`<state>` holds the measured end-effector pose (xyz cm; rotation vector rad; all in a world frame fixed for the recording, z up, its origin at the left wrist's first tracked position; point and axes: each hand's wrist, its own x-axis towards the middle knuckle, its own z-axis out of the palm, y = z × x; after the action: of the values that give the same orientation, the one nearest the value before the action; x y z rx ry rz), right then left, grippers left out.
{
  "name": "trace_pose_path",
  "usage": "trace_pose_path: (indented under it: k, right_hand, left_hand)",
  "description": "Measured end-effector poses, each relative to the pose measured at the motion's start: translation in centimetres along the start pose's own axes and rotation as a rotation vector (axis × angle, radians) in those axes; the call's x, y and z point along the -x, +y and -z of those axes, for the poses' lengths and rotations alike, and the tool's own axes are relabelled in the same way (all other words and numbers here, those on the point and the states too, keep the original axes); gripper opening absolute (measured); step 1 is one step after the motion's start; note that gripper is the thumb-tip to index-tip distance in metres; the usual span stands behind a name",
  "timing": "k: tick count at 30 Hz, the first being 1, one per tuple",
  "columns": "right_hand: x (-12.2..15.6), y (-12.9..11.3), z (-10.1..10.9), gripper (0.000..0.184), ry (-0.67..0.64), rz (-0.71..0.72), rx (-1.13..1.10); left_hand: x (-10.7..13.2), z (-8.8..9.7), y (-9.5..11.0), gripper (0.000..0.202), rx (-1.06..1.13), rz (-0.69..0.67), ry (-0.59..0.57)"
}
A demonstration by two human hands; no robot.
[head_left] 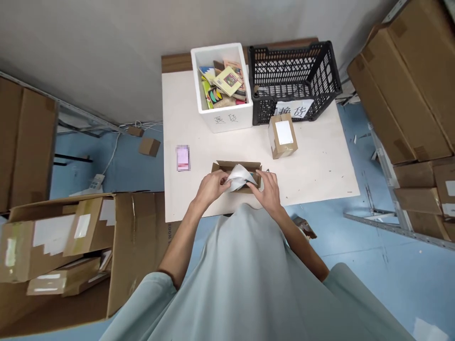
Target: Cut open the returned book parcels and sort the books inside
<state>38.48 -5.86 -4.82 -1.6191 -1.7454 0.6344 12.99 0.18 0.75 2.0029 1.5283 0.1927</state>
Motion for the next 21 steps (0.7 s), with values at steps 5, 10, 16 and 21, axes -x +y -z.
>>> trace_pose_path:
  k: [5, 10, 16, 21]
  right_hand:
    - [-4.1, -3.2, 2.4, 0.077, -0.170, 0.176, -0.105]
    - [-6.0, -3.3, 3.5, 0.056, -0.183, 0.078, -0.349]
    - [-6.7, -1.4, 5.4, 0.042, -0.237, 0.063, -0.343]
    - [-6.3, -1.2, 5.6, 0.032, -0.212, 0.069, -0.282]
  left_hand:
    - [1.1, 2.0, 0.8, 0.028, 0.025, -0.199, 0.120]
    - [1.1, 2.8, 0.3, 0.031, 0.243, -0.223, 0.233]
    - [0.8, 3.9, -0.5, 0.041, 0.614, -0.142, 0.286]
    - [0.5, 4.1, -0.1, 0.043, 0.675, -0.129, 0.309]
